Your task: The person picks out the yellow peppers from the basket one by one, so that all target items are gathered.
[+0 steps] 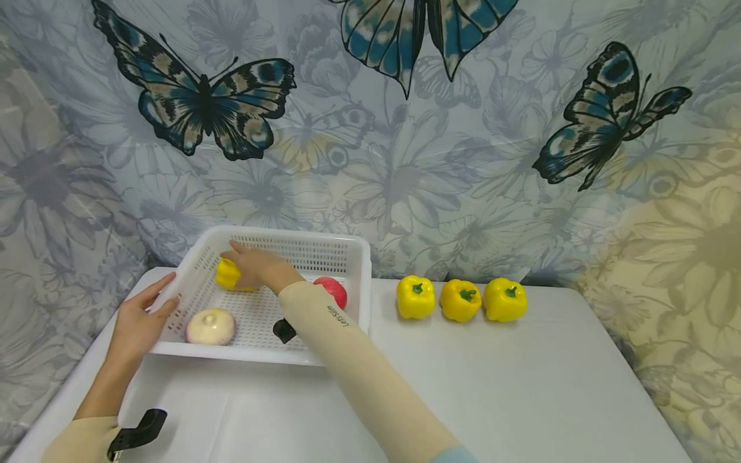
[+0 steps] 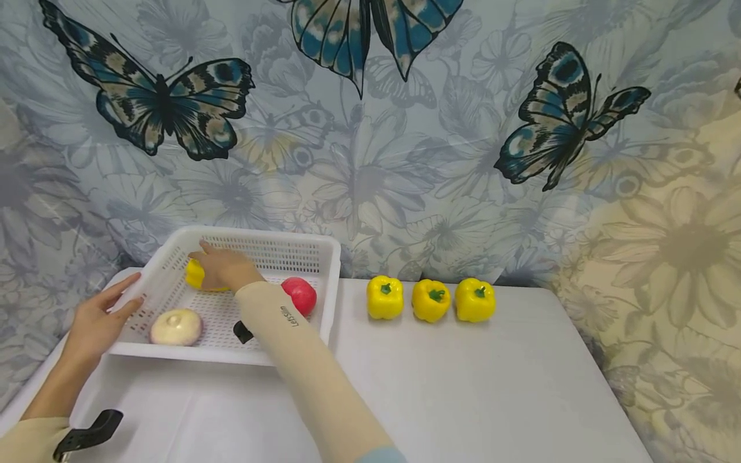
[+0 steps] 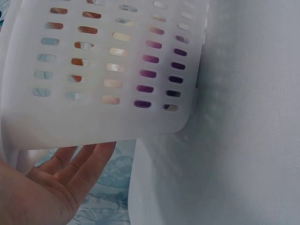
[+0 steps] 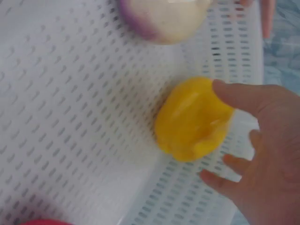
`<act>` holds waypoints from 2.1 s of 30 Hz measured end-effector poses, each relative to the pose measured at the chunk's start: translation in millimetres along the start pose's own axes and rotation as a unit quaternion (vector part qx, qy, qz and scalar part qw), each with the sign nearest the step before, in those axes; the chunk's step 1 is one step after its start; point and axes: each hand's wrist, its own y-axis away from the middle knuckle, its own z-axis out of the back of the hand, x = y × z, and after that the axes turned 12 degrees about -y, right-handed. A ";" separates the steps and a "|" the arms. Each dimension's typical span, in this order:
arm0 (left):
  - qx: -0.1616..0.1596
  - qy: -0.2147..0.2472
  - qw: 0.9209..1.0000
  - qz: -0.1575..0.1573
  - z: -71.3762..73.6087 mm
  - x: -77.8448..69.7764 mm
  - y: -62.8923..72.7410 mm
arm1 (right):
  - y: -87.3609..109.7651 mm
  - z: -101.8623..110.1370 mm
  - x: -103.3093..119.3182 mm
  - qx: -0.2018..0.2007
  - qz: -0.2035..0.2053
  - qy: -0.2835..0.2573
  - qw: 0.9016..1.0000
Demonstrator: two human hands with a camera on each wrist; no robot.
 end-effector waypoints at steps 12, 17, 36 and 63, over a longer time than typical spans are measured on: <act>0.010 0.009 1.000 -0.013 17.5 -36.1 23.5 | -14.0 -21.1 6.9 -0.023 0.000 0.052 0.998; 0.006 0.006 1.000 -0.010 17.7 -36.2 22.6 | -9.9 -21.0 8.2 -0.017 -0.023 0.054 0.998; 0.001 0.008 1.000 -0.012 18.4 -35.7 24.2 | 12.8 -1.2 12.7 -0.007 0.000 0.026 1.000; 0.010 0.008 1.000 0.010 14.2 -33.6 24.2 | 46.1 -0.4 -20.1 -0.010 0.116 0.034 0.993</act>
